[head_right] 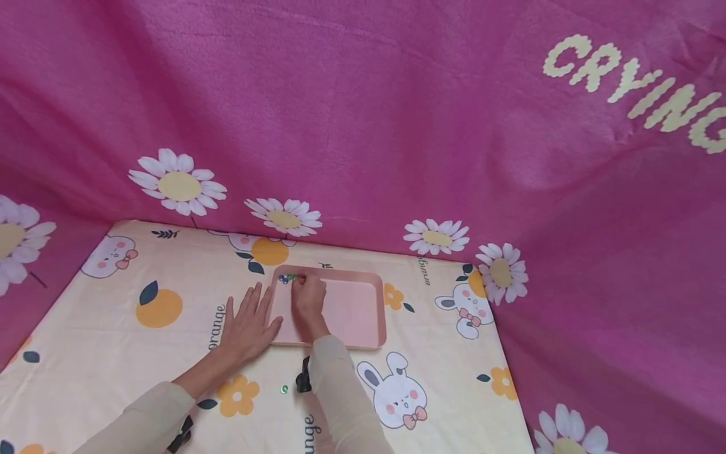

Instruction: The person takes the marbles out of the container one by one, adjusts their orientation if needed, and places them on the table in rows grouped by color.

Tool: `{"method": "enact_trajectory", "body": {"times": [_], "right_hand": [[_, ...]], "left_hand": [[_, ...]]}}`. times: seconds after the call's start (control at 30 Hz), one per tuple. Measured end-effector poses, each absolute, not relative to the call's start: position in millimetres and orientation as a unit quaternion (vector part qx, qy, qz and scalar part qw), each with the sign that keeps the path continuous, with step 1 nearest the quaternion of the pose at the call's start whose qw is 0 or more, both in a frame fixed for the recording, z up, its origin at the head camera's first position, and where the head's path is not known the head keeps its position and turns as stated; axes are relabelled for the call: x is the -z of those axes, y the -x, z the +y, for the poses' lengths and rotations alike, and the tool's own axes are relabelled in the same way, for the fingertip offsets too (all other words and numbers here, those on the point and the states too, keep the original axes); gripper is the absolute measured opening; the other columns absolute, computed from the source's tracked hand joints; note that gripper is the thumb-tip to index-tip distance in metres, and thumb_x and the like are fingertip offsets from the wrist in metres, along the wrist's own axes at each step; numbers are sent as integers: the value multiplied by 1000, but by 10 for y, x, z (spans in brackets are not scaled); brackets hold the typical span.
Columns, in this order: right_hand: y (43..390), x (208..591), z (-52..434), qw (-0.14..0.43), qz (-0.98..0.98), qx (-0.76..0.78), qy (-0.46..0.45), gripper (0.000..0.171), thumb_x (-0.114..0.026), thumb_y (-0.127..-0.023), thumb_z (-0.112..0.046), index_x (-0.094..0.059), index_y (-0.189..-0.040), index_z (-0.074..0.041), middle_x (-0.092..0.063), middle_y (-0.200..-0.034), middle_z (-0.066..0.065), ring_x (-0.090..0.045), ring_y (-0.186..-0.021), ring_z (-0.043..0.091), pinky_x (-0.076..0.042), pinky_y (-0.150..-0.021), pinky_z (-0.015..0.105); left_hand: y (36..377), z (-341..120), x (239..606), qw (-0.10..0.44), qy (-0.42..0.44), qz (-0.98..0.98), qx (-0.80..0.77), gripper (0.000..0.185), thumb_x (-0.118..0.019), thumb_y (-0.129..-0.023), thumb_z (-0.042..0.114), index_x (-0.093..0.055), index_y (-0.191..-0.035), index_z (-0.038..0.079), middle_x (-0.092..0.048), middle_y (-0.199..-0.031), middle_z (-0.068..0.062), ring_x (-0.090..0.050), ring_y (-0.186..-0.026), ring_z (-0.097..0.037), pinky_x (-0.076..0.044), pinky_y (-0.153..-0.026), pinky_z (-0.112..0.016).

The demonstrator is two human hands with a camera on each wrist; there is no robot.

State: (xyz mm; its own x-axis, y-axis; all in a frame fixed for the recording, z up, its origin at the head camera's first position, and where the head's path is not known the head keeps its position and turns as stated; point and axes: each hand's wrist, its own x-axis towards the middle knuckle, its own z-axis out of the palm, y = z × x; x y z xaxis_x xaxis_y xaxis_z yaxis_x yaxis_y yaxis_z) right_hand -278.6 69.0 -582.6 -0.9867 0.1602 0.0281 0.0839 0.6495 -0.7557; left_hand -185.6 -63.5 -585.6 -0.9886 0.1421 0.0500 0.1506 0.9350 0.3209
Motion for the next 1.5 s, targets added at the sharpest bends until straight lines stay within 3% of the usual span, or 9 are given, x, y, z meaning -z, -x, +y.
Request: {"method": "enact_trajectory", "body": {"times": [0.6, 0.93, 1.17, 1.5], "right_hand": [[2820, 5846, 618, 60, -917, -384, 84, 9, -69, -91, -8, -77, -95, -8, -69, -80, 1, -62, -73, 16, -55, -72, 32], [2835, 5869, 604, 60, -918, -383, 84, 12, -68, -91, -8, -77, -98, -10, -68, -81, 0, -60, -71, 15, -54, -69, 31], [2843, 5851, 598, 56, -917, -386, 89, 12, -66, -94, -9, -77, -99, -10, -68, -84, 1, -61, -74, 15, -53, -69, 29], [2807, 5890, 619, 79, -913, -392, 81, 8, -65, -91, -7, -73, -92, -10, -67, -80, 1, -60, -71, 17, -53, -69, 32]], "left_hand": [[1852, -636, 5843, 9, 75, -983, 166, 80, -53, -98, 50, -22, -160, 10, -18, -163, -18, -15, -149, -37, -4, -115, -66], [1856, -631, 5882, 0, 70, -985, 155, 81, -49, -98, 52, -18, -161, 11, -15, -164, -17, -13, -150, -36, -1, -116, -64], [1861, -627, 5868, 13, 75, -985, 155, 80, -51, -98, 51, -23, -160, 10, -18, -164, -17, -16, -149, -37, -4, -116, -65], [1857, -644, 5873, 13, 74, -986, 152, 80, -50, -98, 52, -21, -160, 10, -17, -164, -17, -15, -150, -37, -4, -116, -64]]}}
